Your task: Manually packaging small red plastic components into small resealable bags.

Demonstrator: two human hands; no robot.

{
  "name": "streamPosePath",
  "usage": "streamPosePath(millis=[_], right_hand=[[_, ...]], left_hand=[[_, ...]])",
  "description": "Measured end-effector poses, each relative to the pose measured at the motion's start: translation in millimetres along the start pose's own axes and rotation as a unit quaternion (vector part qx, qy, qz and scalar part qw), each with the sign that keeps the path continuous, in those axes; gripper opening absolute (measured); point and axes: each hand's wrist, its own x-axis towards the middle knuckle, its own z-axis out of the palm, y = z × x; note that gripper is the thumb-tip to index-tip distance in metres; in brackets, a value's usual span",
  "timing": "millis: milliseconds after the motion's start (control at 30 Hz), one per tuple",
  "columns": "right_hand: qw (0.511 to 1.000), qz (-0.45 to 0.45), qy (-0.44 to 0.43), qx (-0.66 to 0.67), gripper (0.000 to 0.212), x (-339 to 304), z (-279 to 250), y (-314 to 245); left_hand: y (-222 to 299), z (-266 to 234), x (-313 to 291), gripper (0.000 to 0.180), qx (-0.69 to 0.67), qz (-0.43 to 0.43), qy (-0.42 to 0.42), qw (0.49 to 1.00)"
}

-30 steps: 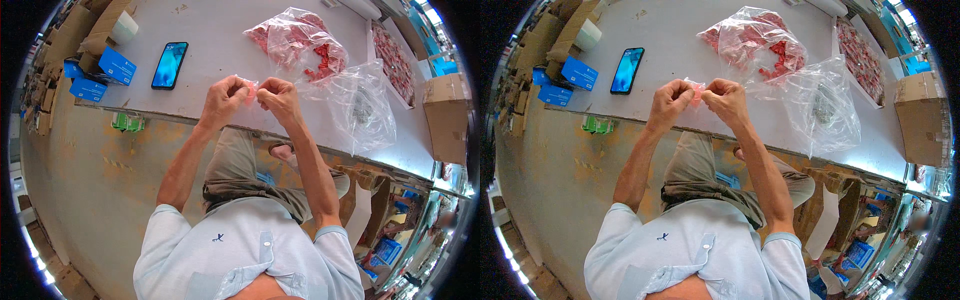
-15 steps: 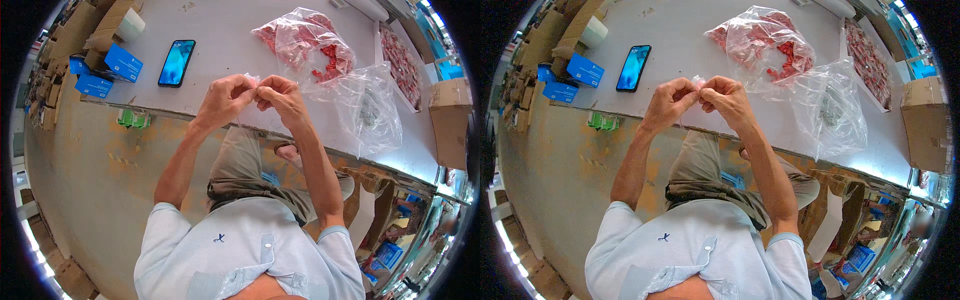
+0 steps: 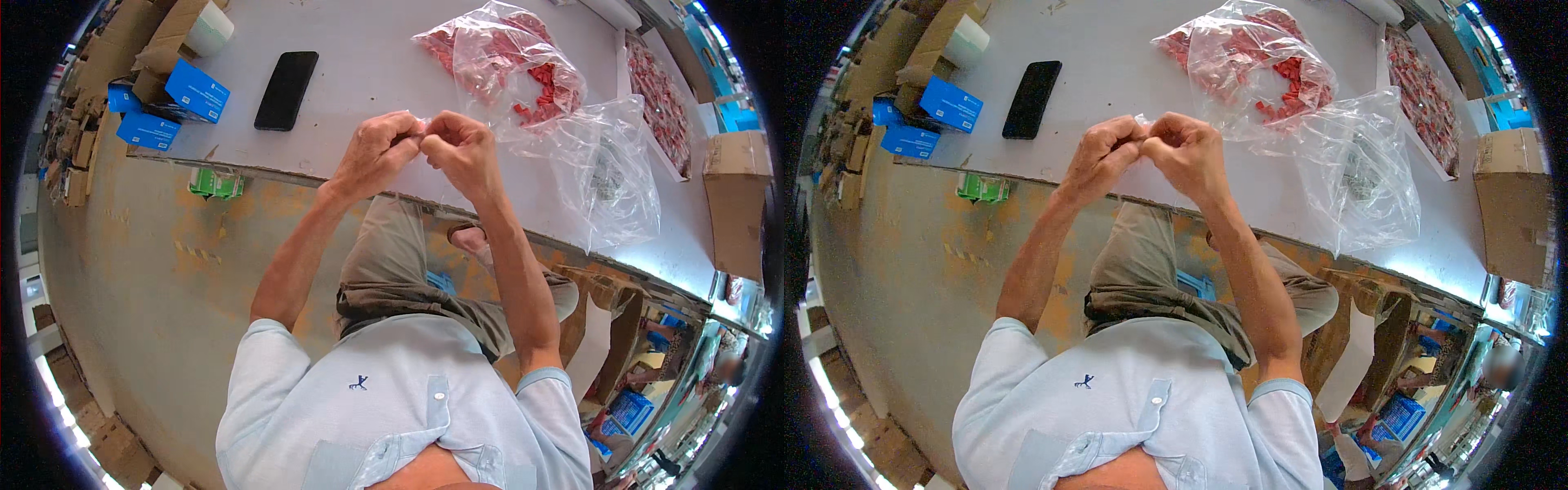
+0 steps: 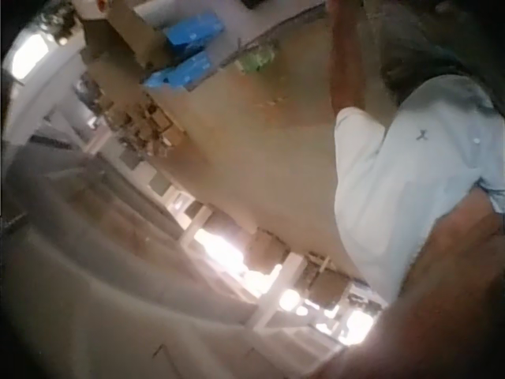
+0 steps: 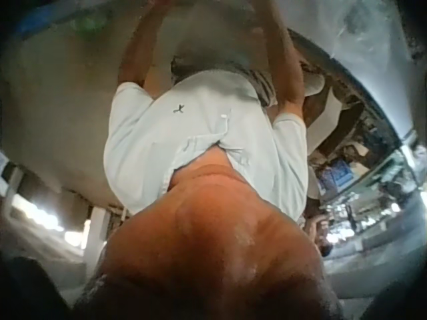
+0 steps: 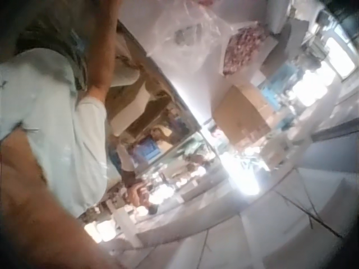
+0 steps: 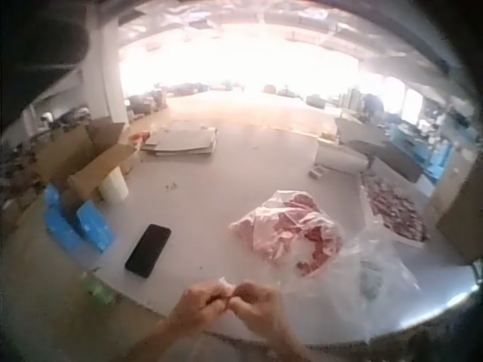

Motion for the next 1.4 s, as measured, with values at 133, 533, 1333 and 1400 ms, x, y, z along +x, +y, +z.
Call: streamPosePath(millis=[133, 533, 1333, 1400], right_hand=[[0.999, 0.044, 0.016, 0.023, 0.009, 4.3, -1.7, 13.4], [0.998, 0.048, 0.019, 0.033, 0.016, -11.3, -14.1, -2.0], [0.979, 0.050, -0.055, 0.190, 0.019, -9.3, -2.1, -9.3], [0.977, 0.046, -0.047, 0.205, 0.018, -10.5, 0.0, -10.1]], left_hand=[[-0.6, 19.0, -3.1, 0.013, 0.031, 0.082, 0.109, 0.990], [-6.9, 9.4, -15.2, 0.018, -0.123, -0.024, 0.203, 0.971], [3.0, 20.1, -15.8, 0.013, -0.291, -0.062, 0.120, 0.947], [2.5, 18.3, -16.4, 0.013, -0.323, -0.066, 0.119, 0.936]])
